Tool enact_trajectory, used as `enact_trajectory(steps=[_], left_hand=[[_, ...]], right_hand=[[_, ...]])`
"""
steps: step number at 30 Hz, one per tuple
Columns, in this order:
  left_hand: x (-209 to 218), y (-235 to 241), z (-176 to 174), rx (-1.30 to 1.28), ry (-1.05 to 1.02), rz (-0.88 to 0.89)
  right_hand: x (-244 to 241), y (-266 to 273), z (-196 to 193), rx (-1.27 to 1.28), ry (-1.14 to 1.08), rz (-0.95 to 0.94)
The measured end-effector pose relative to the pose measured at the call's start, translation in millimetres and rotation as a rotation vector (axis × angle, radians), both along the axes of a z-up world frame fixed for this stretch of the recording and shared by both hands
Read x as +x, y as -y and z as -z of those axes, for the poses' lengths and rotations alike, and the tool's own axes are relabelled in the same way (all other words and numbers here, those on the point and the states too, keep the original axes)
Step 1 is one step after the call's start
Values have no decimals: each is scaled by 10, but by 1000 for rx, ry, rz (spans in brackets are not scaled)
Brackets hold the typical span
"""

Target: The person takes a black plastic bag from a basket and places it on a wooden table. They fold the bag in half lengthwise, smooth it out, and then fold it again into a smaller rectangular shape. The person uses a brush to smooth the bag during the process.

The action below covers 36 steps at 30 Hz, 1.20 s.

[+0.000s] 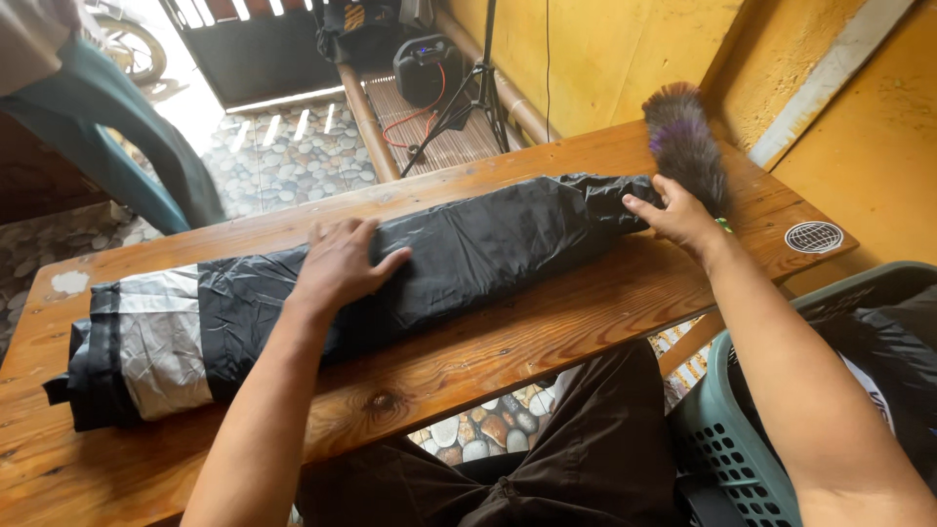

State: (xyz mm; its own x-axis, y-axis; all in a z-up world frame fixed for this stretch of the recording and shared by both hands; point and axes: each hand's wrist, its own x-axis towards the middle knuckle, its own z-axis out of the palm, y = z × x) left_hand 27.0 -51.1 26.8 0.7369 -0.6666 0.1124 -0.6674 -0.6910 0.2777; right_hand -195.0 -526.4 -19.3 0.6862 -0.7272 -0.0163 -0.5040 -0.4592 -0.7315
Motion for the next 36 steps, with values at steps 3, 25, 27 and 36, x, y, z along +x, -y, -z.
enact_trajectory(steps=[3, 25, 27, 36], left_hand=[[78, 335, -6, -25, -79, 114], [-1208, 488, -517, -31, 539, 487], [-1492, 421, -361, -22, 682, 501], [-2126, 187, 240, 39, 620, 506]], right_hand=[[50, -139, -30, 47, 144, 29], [-36, -431, -154, 226, 353, -55], [-43, -427, -143, 230, 355, -34], [-95, -495, -299, 224, 281, -8]])
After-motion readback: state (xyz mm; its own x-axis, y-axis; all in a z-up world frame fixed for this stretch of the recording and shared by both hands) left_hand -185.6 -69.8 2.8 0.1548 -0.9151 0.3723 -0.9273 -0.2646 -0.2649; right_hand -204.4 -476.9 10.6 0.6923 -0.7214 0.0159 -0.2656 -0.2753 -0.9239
